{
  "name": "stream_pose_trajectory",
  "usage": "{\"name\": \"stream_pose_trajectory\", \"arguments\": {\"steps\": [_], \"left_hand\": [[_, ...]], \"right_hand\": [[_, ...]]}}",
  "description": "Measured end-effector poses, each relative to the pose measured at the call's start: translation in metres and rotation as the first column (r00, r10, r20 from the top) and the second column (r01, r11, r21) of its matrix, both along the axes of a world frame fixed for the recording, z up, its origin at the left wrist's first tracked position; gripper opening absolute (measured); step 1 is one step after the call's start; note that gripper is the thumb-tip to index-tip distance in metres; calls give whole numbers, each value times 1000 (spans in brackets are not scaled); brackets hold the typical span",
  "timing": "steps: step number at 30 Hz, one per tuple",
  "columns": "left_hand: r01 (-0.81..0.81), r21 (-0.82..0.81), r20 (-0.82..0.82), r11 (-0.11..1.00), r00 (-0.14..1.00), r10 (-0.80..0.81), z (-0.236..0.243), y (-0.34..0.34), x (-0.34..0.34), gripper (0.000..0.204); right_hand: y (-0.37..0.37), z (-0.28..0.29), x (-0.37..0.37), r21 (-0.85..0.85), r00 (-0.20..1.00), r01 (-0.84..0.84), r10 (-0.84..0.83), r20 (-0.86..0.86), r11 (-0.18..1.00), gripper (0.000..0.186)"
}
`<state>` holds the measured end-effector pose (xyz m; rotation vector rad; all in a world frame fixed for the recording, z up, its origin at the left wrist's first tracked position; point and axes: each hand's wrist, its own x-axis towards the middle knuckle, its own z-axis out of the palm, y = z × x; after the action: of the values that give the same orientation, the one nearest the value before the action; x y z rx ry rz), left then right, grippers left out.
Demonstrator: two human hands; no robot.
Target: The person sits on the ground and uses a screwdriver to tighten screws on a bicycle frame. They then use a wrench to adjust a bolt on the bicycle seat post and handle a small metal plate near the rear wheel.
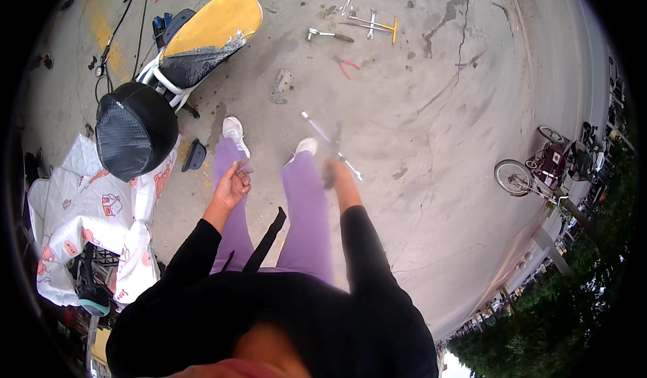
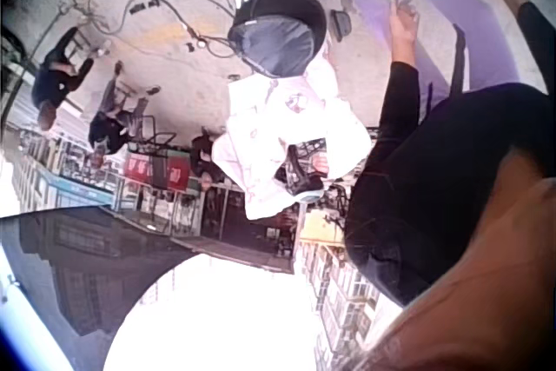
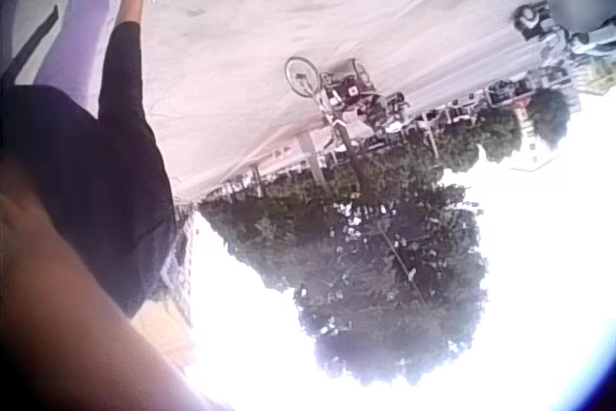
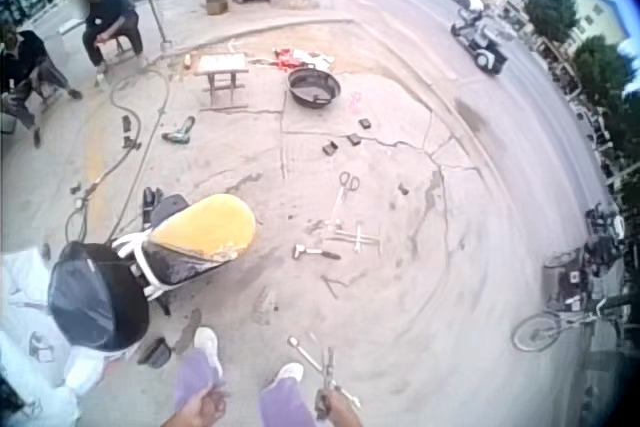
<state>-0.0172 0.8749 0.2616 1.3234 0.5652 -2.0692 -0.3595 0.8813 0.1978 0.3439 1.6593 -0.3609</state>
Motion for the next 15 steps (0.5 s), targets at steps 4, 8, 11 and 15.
{"name": "stream_pose_trajectory", "arguments": {"steps": [4, 8, 11, 15], "left_hand": [[38, 66, 71, 997, 997, -42, -132, -29, 7, 36], [99, 53, 175, 994, 979, -107, -264, -83, 25, 34], [162, -32, 173, 986, 973, -155, -331, -127, 27, 34], [490, -89, 98, 867, 871, -482, -415, -153, 19, 33]], "right_hand": [[1, -109, 19, -182, 953, -174, 119, -278, 968, 10], [-35, -222, 22, -354, 913, -273, 124, -389, 894, 16], [-74, -298, 29, -433, 896, -264, 53, -440, 862, 14], [-101, -383, 37, -471, 860, -306, 28, -509, 827, 15]]}}
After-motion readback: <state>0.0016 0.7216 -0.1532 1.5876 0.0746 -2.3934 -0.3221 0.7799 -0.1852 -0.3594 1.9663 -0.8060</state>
